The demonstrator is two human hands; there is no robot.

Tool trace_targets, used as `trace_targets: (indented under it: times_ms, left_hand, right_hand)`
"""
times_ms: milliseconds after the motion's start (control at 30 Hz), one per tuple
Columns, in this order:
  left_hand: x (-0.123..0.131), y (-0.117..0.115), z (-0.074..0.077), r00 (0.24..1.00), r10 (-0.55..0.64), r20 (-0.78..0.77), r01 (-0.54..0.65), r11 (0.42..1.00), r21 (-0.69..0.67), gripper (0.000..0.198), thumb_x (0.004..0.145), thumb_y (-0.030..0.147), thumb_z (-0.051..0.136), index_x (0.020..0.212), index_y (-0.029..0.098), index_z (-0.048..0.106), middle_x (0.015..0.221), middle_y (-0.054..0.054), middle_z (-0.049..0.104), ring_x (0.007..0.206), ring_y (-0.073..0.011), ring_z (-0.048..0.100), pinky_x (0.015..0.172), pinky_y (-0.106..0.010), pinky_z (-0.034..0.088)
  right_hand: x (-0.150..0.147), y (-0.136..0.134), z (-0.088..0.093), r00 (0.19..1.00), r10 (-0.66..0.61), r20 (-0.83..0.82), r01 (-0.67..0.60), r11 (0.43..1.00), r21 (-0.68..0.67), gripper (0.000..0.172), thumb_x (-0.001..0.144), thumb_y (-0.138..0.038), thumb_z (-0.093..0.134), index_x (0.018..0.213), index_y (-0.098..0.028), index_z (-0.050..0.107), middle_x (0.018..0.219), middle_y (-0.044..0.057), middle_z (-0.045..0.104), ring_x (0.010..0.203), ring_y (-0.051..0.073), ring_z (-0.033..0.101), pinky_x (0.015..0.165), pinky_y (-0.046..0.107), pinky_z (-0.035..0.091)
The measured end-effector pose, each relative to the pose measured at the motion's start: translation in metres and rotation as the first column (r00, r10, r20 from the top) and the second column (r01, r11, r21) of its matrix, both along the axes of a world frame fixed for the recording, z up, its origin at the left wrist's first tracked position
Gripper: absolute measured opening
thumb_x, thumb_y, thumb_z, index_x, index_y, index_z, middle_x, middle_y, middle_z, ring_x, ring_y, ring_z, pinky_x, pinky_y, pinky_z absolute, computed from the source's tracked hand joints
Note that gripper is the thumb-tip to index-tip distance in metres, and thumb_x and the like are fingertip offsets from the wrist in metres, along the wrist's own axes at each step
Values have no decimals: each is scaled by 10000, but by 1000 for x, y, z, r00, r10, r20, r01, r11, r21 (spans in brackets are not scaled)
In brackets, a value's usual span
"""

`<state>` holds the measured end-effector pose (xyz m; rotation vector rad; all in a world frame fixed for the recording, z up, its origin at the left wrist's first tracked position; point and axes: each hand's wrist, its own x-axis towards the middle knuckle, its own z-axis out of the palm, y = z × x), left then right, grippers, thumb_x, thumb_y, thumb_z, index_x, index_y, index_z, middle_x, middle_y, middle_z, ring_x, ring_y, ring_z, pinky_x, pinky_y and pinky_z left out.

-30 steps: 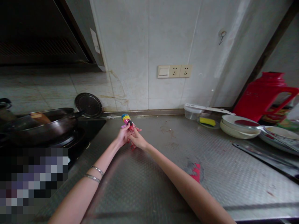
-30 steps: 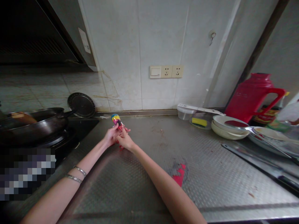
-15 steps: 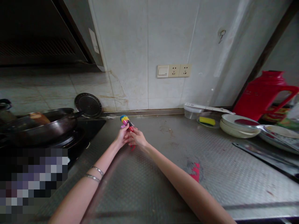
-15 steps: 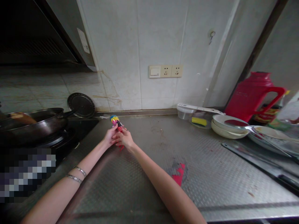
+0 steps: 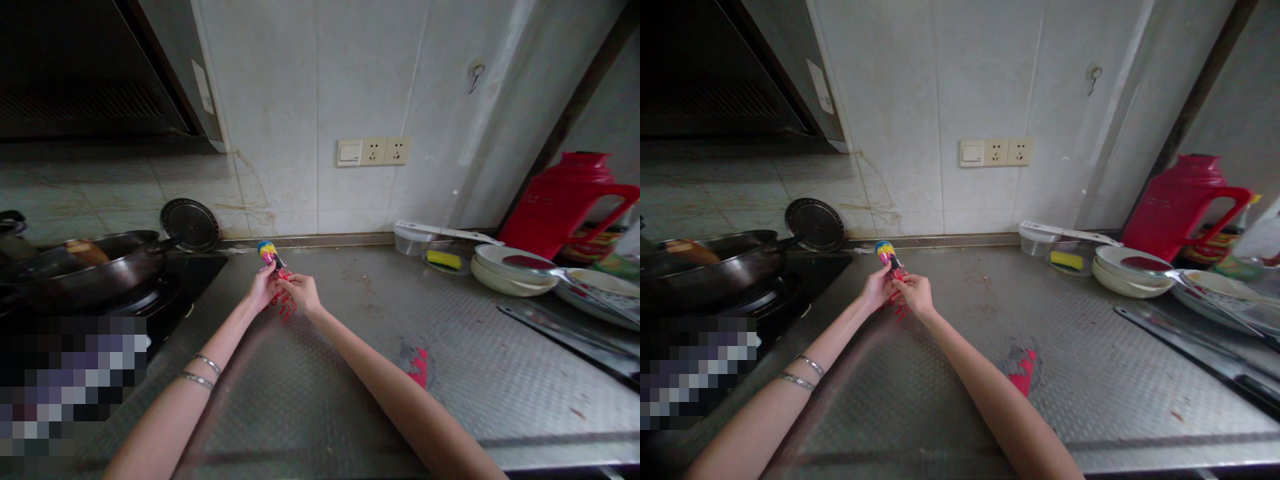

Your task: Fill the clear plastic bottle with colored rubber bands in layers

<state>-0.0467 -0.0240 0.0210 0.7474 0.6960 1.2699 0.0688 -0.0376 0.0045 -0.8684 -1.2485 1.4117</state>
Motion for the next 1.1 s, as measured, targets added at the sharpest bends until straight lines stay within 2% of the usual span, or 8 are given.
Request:
trace_targets:
  times_ms: [133,200,400,467,633,833,967,1100]
  left_hand:
    - [-10,3,2,996,78,-30,-78,997,6,236,801,307,510,879,97,585,697,-83,653,598,-175,631,565,-285,509]
    - [-16,5,2,992,123,-39,-122,992,19,217,798,284,515,878,95,583,689,-82,651,615,-180,635,601,-297,513]
    - [-26,10,1,983,179,-50,-178,984,22,211,777,248,537,922,102,584,720,-87,653,689,-186,644,688,-312,513]
    - [-26,9,1,982,186,-37,-185,982,21,218,773,234,540,939,101,586,722,-85,652,717,-186,644,712,-312,510]
    - [-25,9,1,981,189,-32,-187,981,47,235,760,177,543,974,90,585,753,-98,656,766,-189,645,747,-306,500]
    - [-24,9,2,984,175,-32,-174,985,20,206,788,214,513,917,76,595,790,-123,663,809,-211,643,735,-302,502]
    - [-18,7,4,991,137,4,-137,990,-16,200,803,254,505,839,79,596,737,-125,661,799,-223,644,720,-302,509]
    - [-6,2,3,998,55,39,-54,998,-19,207,800,268,508,753,82,586,737,-142,660,823,-251,639,742,-335,513]
  right_hand:
    - [2,-4,-2,974,52,218,-56,998,12,184,699,-321,592,689,-142,551,524,-5,578,416,98,548,358,168,390]
    - [2,-4,-5,938,40,346,-77,993,94,163,708,-306,575,702,-143,570,495,-16,560,406,87,527,377,166,378]
    - [4,-1,-14,794,-252,553,-24,896,443,138,659,-275,598,737,-164,572,588,-12,595,529,98,530,487,182,366]
    - [4,1,-16,779,-261,570,-34,891,454,225,638,-252,608,840,-172,551,612,-22,595,549,106,532,506,191,374]
    - [6,1,-17,783,-139,607,-154,901,405,570,596,-211,645,1127,-189,436,685,-33,598,632,125,558,610,226,427]
    - [9,-5,-9,684,-285,671,-134,856,500,341,688,-231,552,1028,-216,571,935,45,554,791,149,536,748,273,420]
    - [9,-11,-3,691,-290,662,-155,835,528,505,729,-203,486,1229,-246,434,999,50,568,858,171,540,765,275,413]
    - [7,-14,-3,652,-265,711,-159,869,469,690,739,-240,489,1365,-267,200,1169,90,511,922,215,551,760,317,423]
